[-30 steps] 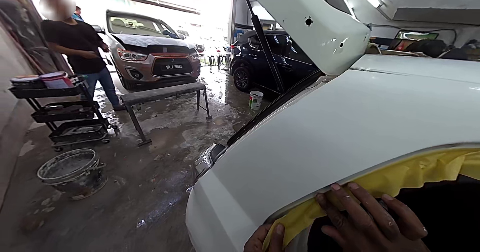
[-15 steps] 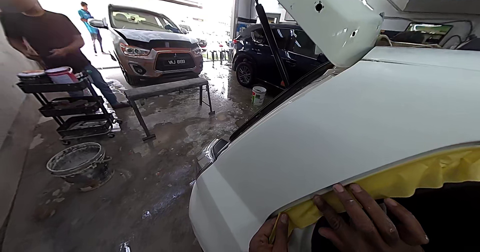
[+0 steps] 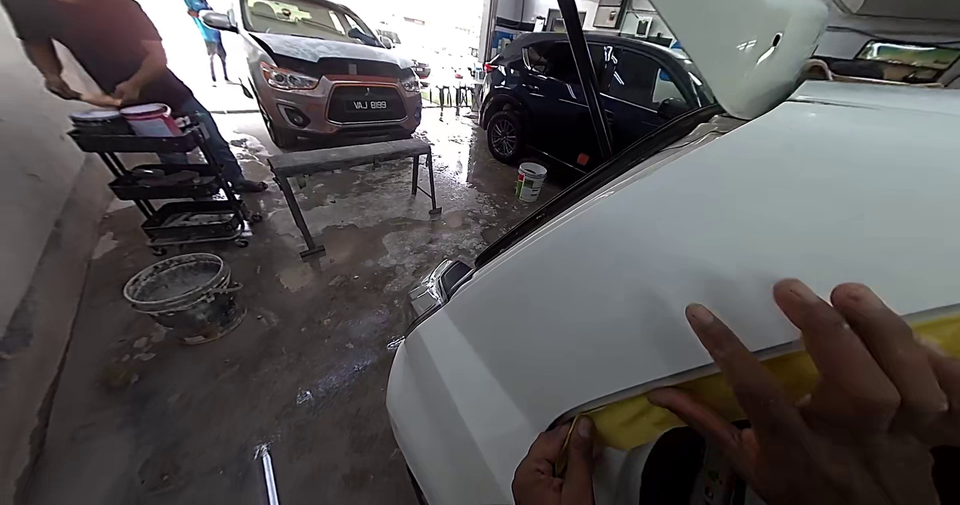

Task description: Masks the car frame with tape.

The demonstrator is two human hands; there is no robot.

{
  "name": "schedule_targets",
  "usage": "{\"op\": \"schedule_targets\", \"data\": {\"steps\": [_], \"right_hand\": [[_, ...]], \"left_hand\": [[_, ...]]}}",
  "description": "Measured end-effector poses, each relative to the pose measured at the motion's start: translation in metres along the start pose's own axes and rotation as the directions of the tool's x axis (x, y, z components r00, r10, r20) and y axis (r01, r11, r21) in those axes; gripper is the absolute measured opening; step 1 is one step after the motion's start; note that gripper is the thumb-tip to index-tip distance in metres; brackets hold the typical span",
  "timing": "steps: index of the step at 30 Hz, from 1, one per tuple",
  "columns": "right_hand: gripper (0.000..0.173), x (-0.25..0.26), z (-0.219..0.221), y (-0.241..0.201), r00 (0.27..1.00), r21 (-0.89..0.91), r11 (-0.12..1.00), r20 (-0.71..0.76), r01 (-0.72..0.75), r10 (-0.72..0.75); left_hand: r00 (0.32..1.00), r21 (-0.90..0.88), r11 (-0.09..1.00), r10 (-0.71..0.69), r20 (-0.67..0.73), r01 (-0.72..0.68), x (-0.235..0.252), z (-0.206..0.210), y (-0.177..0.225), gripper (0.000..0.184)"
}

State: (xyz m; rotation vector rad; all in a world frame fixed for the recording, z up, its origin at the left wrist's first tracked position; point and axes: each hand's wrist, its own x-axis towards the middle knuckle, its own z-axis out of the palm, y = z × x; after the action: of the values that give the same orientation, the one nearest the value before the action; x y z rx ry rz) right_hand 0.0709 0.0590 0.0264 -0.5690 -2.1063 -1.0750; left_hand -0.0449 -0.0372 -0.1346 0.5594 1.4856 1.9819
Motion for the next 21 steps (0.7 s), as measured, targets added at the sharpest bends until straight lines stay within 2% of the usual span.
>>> {"op": "schedule_targets", "data": {"steps": [9, 21], "right_hand": [[0.075, 0.004, 0.019, -0.023, 0.988, 0.051, 0.988, 0.046, 0.144, -0.146], [0.078, -0.004, 0.030, -0.046, 0.977, 0.090, 0.981, 0.114, 0.171, -0.181]], "left_hand": [[0.999, 0.018, 0.999, -0.031, -0.029, 0.031, 0.000, 0.003, 0.001, 0.021], [0.992, 0.021, 0.992, -0.123, -0.009, 0.123, 0.004, 0.002, -0.001, 0.023]]}}
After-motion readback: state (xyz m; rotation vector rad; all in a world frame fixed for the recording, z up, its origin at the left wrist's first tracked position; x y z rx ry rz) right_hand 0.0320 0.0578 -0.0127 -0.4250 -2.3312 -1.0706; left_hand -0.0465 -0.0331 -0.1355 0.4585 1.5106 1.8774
